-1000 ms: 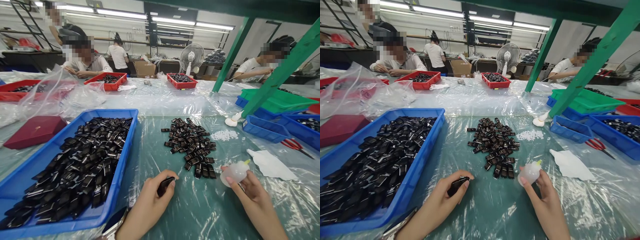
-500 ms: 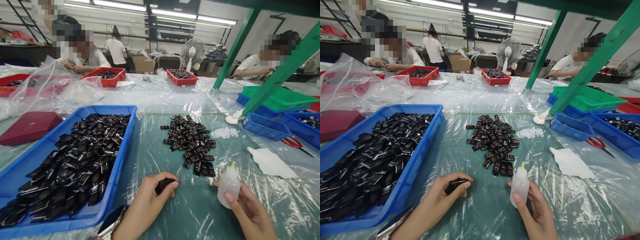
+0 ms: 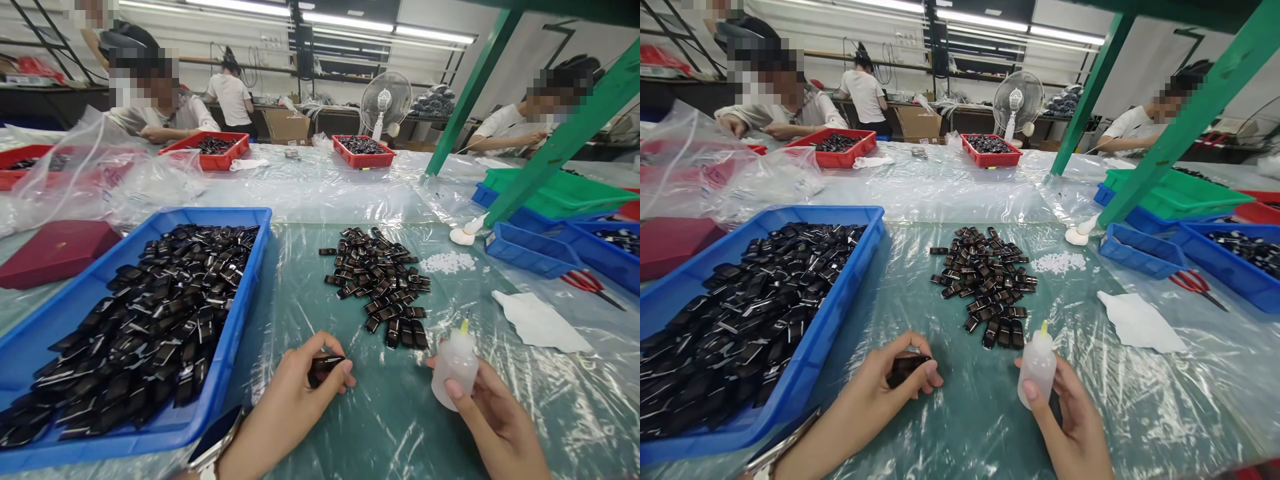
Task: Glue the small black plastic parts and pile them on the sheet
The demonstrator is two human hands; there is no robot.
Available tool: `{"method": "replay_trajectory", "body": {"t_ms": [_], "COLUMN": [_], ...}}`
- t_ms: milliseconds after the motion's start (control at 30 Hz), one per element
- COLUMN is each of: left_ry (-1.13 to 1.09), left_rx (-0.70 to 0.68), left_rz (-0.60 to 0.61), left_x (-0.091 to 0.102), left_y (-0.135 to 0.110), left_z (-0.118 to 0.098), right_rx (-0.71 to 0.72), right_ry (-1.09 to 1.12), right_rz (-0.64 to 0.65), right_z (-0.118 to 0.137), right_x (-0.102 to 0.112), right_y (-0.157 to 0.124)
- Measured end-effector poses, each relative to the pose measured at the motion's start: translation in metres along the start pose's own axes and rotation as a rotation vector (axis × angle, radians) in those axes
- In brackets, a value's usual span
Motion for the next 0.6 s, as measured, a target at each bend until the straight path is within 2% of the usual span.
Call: {"method": "replay_trajectory", "body": {"t_ms": [200, 467, 600], "left_ry": [0.056, 0.103, 0.064], "left_rx": [-0.004, -0.009, 0.038], "left_rz": [0.053, 0.031, 0.053], "left_x": [-0.0007, -0.0018, -0.0011], "left_y": [-0.001, -0.0021, -0.0022], "left_z": [-0.0024, -0.0005, 0.0022], "right_rx": [-0.015, -0.024, 0.0], "right_ry": [0.019, 0.024, 0.029], "right_rz": [-0.015, -0.047, -0.049], "right_z": [0.0013, 0.0052, 0.0044], "right_x": [0.0, -0.0026, -0.0028], "right_y": [-0.0007, -0.0039, -0.0062]}}
Point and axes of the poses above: each hand's wrist, its own y-axis towards the middle knuckle, its own x-axis out of the back of the hand, z = x × y, the point moved 2 cm from there along y, towards the middle knuckle, and after that the axes turned 3 degrees about y, right-handed, at the moved point
